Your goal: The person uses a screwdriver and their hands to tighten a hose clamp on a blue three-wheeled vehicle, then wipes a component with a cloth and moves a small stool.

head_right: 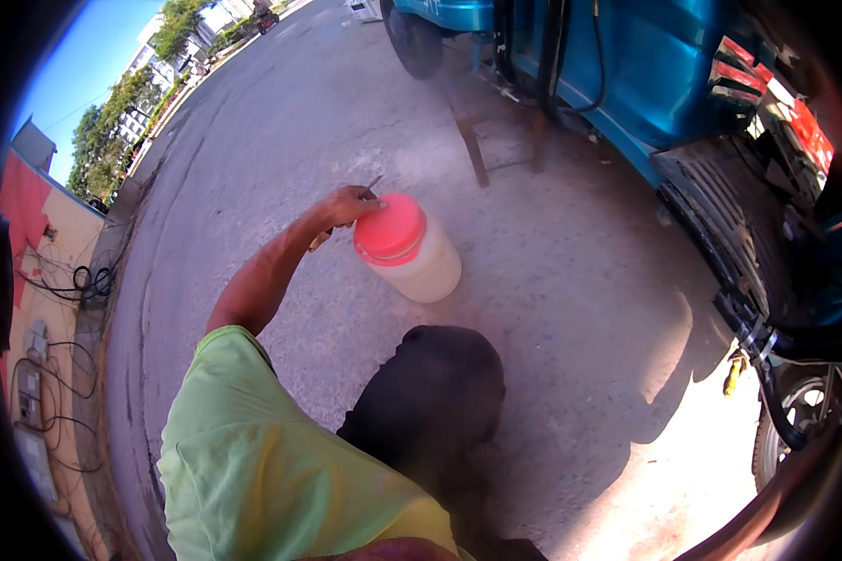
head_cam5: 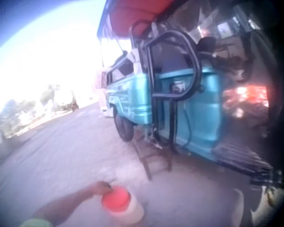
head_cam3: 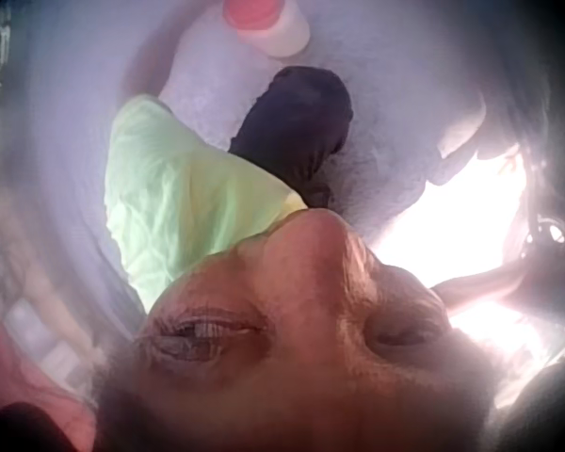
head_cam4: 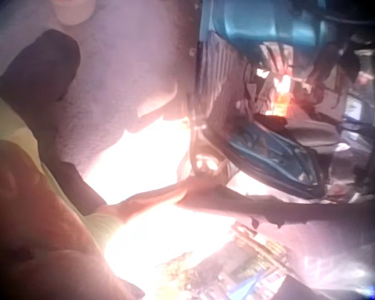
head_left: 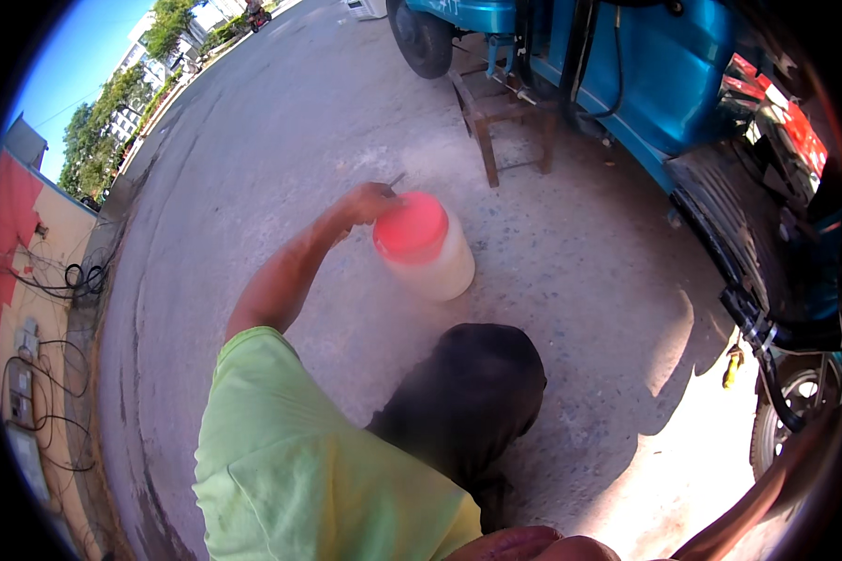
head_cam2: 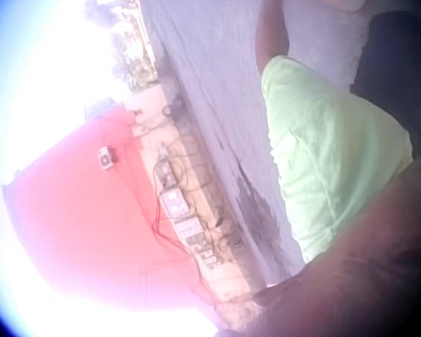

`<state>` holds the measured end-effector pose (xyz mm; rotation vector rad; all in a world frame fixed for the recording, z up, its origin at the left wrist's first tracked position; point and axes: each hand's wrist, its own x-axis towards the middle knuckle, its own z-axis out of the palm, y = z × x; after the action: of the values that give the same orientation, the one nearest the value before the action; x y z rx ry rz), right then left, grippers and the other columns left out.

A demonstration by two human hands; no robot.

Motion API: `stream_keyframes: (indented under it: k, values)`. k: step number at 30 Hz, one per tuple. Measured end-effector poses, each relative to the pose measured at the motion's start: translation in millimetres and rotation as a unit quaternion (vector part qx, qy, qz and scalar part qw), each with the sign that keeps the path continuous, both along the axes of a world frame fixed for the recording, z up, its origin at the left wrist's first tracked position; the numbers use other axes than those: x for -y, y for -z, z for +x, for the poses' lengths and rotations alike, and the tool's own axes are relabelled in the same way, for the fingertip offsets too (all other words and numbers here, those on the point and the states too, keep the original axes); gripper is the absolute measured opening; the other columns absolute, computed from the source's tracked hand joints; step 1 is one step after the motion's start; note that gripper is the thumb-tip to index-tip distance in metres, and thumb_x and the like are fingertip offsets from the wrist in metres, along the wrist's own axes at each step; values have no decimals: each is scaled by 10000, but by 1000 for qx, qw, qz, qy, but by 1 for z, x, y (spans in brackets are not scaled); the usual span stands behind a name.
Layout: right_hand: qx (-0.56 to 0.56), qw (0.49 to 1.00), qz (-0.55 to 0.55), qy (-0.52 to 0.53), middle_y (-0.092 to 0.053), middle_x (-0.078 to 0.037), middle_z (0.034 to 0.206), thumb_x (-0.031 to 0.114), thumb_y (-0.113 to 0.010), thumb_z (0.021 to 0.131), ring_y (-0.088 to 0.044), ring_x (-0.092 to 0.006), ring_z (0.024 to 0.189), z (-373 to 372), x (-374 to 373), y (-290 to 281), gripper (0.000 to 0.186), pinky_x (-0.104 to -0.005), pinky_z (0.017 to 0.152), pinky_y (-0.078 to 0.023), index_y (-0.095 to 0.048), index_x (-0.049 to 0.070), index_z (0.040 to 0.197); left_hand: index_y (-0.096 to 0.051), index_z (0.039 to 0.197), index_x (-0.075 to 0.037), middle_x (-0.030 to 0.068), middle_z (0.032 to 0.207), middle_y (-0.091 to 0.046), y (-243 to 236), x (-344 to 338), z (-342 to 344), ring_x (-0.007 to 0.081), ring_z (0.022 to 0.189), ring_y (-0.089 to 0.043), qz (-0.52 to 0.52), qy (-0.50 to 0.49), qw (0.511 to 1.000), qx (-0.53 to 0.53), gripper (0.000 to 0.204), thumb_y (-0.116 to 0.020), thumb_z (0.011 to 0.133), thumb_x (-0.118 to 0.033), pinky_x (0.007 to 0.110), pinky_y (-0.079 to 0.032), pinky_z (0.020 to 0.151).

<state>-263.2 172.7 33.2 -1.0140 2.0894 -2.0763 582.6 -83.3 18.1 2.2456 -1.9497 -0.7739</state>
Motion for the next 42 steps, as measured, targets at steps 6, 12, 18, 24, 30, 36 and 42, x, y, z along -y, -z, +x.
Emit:
stream_keyframes:
  k: [6,12,18,24,30,36,42]
  values:
    - [17,1000,-1,2,-429,67,686,283,-693,900,-411,-73,602,5,-3,2,195,-232,569,-341,-591,131,835,-677,1054,-16,77,801,-616,7,-8,26,152,598,-530,19,-103,992,-69,645,-641,817,-615,306,-406,490]
    - [149,985,-89,21,-427,76,668,291,-727,877,-411,-68,582,38,-18,-21,233,-230,547,-333,-581,149,765,-583,782,-110,-10,606,-496,24,-25,22,103,459,-404,90,-185,938,-280,459,-639,894,-552,270,-287,412]
    - [57,991,-118,21,-420,43,563,110,-712,849,-382,-74,463,77,-5,-46,219,-244,452,-313,-539,111,714,-583,845,-108,-18,621,-518,34,-28,-2,84,428,-397,98,-160,915,-358,340,-672,912,-430,235,-286,391]
    - [16,995,-94,41,-444,21,606,108,-709,838,-407,-104,507,85,-15,-48,173,-263,480,-336,-553,112,763,-589,870,-50,24,668,-566,2,-29,-104,95,519,-488,31,94,976,-196,268,-729,866,-278,263,-396,472]
    - [-14,995,-88,53,-467,0,650,106,-706,827,-433,-135,552,90,-24,-52,140,-282,507,-358,-568,113,812,-601,917,26,94,808,-637,-32,-63,-271,170,726,-594,48,373,923,-83,299,-761,791,-193,331,-494,686]
    - [-31,995,-76,62,-491,-22,693,104,-704,817,-458,-165,596,87,-36,-53,130,-301,534,-381,-582,114,861,-607,926,-24,55,797,-631,-31,-144,-445,128,714,-591,109,531,833,-111,319,-784,798,-256,306,-488,666]
    - [-47,994,-71,67,-514,-44,736,102,-701,806,-484,-196,640,85,-40,-56,148,-320,561,-403,-596,115,910,-610,934,-30,43,806,-630,44,-218,-573,94,637,-561,293,446,737,-414,301,-723,888,-306,259,-447,546]
